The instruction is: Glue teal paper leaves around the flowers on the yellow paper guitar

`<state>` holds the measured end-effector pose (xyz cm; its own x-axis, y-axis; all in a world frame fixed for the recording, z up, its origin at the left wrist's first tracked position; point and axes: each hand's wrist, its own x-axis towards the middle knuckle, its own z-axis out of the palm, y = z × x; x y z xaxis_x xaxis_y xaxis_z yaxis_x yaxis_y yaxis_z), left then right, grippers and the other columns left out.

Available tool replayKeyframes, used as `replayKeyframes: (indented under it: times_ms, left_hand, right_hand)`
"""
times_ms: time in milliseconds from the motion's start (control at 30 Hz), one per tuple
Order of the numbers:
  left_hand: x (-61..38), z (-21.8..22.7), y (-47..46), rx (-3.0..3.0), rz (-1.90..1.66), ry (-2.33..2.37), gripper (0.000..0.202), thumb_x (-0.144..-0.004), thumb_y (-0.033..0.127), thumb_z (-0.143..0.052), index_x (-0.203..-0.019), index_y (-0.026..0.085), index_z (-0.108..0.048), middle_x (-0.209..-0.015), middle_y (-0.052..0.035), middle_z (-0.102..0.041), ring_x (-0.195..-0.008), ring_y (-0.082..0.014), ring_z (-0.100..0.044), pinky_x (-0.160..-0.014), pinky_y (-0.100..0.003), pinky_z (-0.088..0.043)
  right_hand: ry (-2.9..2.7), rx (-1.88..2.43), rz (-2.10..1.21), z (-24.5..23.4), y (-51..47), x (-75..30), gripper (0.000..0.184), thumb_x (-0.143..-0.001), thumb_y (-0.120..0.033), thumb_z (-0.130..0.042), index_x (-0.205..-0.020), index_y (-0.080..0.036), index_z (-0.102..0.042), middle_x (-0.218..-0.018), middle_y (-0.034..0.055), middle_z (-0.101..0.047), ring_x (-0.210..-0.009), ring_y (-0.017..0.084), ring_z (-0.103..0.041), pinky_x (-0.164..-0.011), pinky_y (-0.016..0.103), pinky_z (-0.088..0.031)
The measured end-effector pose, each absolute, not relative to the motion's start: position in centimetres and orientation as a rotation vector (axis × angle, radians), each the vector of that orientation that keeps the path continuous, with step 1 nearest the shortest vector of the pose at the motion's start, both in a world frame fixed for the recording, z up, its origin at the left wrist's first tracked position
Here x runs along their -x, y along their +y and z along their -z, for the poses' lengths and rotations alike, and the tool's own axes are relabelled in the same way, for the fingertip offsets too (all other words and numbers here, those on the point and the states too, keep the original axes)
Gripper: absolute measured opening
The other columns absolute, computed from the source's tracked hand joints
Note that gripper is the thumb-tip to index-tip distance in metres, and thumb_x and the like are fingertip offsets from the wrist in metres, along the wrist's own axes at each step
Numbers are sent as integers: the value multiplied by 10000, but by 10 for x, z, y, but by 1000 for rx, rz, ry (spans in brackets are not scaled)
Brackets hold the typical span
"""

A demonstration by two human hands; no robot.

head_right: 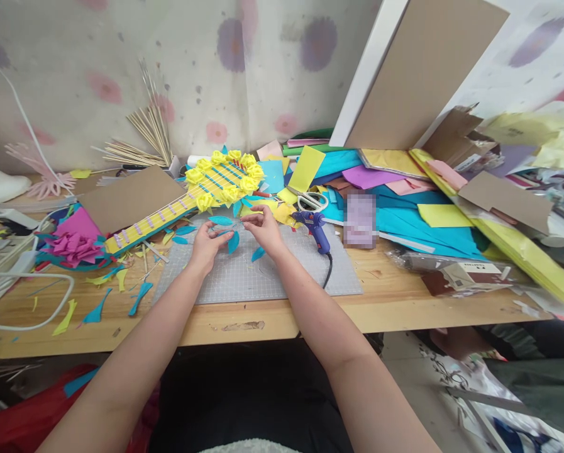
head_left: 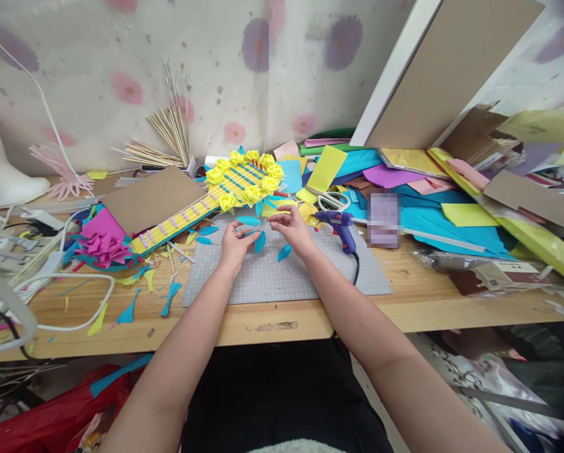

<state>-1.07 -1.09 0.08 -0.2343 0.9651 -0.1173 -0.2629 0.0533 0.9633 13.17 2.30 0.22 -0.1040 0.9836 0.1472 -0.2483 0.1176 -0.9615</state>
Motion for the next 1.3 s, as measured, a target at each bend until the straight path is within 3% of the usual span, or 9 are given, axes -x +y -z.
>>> replayKeyframes:
  times_ms: [367,1067,1300]
  left_hand:
    - [11,-3,-10,-776,-1443,1241,535,-502,189,-801,-946,189,-502,-768,-19,-666,-688,-150,-639,-603,-251,-485]
    - [12,-25,-3,-483,-1547,1176,409,-582,124,-772,-873,186,-491,-782,-1,-653,-817,-162,-663,-758,-297,-505]
    - [0,-28,-2,-420,-1544,1180,339,-640,119,-729,-881,183,-500,-743,-1,-646,-754,-138,-651,-693,-257,-492]
  right_hand:
    - [-1102,907,-1322,-1,19,-130,452,-572,-282,-746,-904,-250,-441,-775,-32,-666,-733,128,-604,-771,321,-488]
    - [-991,936,-1523,-3,10,-110,412,-583,-209,-738,-892,-229,-467,-804,-26,-664,-757,119,-635,-765,308,-505]
    - [-913,951,-1614,-25,8,-103,351,-604,-211,-700,-884,-218,-489,-767,-38,-635,-759,120,-617,-798,326,-489]
